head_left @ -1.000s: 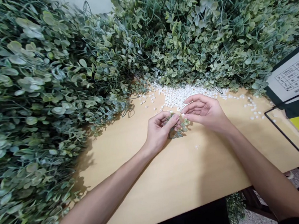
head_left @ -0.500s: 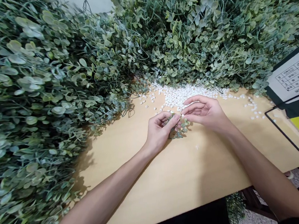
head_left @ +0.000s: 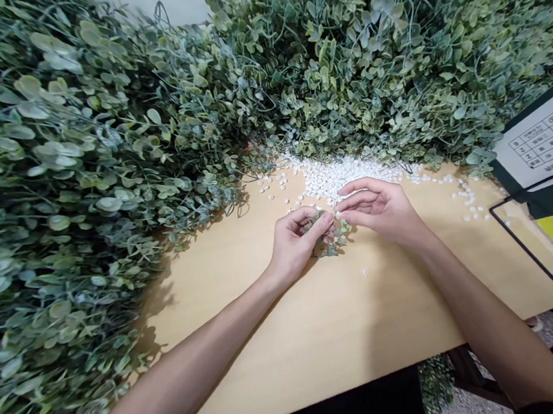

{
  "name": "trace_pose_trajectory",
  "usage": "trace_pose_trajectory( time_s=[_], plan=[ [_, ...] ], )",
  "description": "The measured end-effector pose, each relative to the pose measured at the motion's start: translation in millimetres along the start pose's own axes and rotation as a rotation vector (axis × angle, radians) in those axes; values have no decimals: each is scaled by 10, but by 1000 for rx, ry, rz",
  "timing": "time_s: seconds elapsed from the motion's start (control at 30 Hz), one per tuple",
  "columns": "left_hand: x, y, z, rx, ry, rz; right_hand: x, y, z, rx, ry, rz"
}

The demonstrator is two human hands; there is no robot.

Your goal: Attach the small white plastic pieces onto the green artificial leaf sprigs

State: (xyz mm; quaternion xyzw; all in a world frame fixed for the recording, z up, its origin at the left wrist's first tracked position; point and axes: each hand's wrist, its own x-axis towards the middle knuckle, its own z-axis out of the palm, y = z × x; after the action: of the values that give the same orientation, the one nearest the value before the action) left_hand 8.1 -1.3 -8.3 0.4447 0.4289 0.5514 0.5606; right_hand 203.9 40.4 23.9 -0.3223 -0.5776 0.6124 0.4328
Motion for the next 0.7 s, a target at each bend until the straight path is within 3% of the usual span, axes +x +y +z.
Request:
trace_pose_trajectory(
  time_s=[0.7],
  plan=[
    [-4,12,10,42,9,44,1,10,-9,-44,16,36]
  ],
)
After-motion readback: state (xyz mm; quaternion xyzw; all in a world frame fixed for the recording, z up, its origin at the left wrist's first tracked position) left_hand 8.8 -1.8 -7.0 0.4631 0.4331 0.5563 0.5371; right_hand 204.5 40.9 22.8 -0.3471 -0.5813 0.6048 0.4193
